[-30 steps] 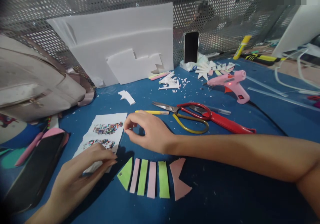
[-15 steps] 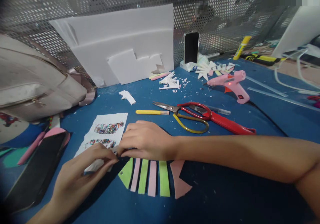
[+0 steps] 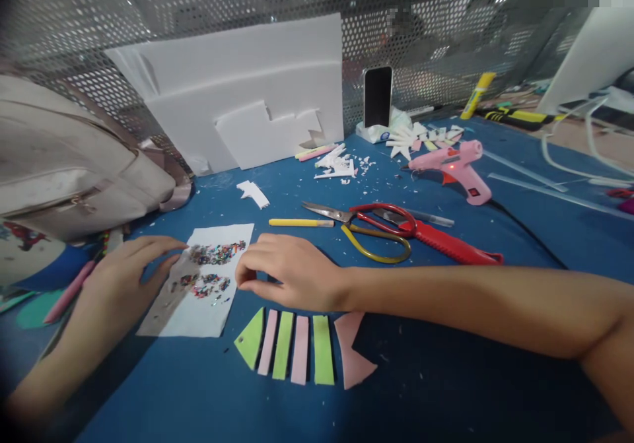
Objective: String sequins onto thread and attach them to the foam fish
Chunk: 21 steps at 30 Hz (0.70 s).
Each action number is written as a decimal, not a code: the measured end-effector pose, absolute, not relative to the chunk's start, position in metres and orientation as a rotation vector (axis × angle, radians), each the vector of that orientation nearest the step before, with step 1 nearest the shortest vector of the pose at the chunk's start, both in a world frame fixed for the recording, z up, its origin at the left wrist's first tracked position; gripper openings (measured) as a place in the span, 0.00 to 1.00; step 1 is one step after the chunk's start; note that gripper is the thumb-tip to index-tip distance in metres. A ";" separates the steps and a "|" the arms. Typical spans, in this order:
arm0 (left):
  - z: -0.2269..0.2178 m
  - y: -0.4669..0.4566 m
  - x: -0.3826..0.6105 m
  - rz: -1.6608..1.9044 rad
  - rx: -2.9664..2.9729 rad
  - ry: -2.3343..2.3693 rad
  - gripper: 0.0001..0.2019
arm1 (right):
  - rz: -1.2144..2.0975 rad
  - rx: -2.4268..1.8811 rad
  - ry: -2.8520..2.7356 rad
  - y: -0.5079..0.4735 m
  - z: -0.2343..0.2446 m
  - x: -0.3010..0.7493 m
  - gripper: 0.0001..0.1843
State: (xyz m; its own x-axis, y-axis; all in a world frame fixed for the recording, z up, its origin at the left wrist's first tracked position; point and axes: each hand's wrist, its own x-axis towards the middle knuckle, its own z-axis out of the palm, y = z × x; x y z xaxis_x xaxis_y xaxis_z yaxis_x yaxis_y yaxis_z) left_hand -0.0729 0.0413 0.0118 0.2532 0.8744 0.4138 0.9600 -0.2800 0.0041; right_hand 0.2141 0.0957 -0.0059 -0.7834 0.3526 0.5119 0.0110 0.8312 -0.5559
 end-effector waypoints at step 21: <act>-0.011 0.051 -0.086 -0.495 -2.346 -1.705 0.10 | 0.724 -0.265 -2.392 0.096 -0.005 0.215 0.03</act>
